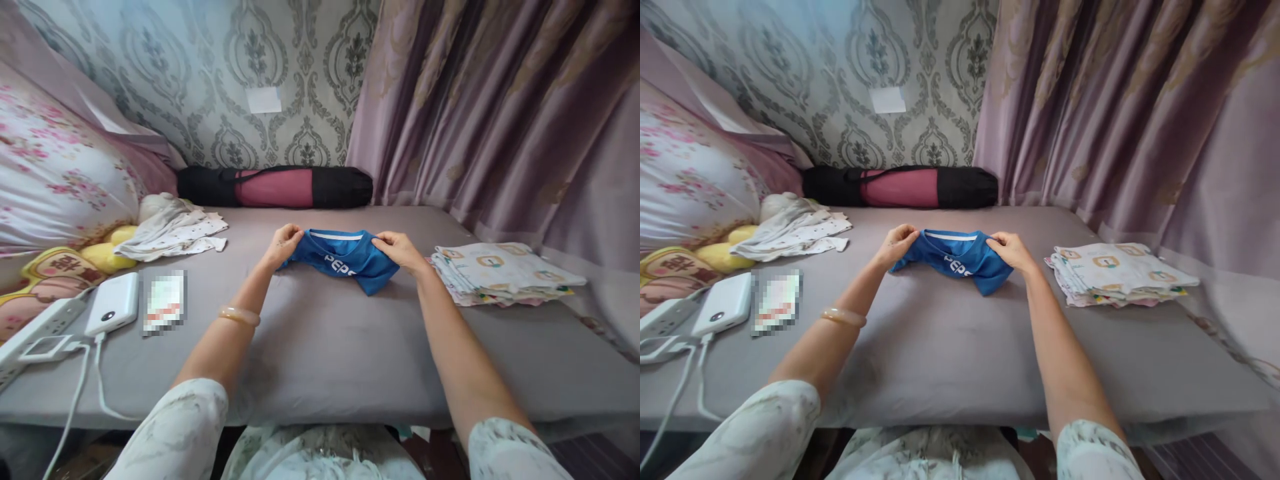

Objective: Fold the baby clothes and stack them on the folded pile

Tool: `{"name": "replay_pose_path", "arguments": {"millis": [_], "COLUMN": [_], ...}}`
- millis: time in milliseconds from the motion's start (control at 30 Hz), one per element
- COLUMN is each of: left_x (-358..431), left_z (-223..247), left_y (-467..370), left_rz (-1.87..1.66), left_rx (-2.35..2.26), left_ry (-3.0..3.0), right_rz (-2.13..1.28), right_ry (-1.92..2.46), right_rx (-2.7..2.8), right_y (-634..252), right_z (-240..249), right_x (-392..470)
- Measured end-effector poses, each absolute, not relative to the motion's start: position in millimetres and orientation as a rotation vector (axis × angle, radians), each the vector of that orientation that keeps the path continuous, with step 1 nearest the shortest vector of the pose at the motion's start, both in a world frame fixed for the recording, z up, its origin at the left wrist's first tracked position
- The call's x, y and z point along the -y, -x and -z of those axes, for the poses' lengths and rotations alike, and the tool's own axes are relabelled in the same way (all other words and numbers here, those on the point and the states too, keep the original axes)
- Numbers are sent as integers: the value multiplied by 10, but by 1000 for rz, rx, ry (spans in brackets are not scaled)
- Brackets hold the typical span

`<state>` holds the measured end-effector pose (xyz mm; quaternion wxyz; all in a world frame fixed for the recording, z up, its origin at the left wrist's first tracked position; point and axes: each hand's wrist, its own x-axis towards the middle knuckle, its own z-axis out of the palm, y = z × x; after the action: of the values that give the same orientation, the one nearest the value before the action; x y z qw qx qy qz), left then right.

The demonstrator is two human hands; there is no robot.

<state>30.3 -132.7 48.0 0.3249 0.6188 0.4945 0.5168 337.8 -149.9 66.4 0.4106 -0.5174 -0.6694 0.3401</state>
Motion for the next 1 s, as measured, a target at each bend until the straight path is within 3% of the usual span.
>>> {"name": "replay_pose_path", "arguments": {"millis": [233,467,633,733,800,933,1000], "left_x": [1553,1891,1985,1906,1827,1682,1601], "left_z": [-1004,-1807,-2181,-2270,-2341,-2573,-2682], "left_y": [26,282,439,470,436,306,256], "left_rz": [-1184,-906,-1234,-1228,-1249,-1730,-1641], "left_rx": [-1219,-1101,-1155,-1240,-1290,-1171,-1209], "left_ry": [-1904,-1903,-1839,-1824,-1866,-1967,-2067], "right_rz": [-523,-621,-707,-657,-543,-228,-154], "right_ry": [1140,1060,983,1003,1022,908,929], "right_rx": [1915,2062,2027,2087,2124,1880,1887], "right_y": [-3293,-3294,-3312,-3317,-3317,-3302,-3290], "right_z": [-938,-1688,-2221,-2376,-2462,-2673,-2752], "right_x": [1540,1671,1820,1788,1718,1580,1514]}}
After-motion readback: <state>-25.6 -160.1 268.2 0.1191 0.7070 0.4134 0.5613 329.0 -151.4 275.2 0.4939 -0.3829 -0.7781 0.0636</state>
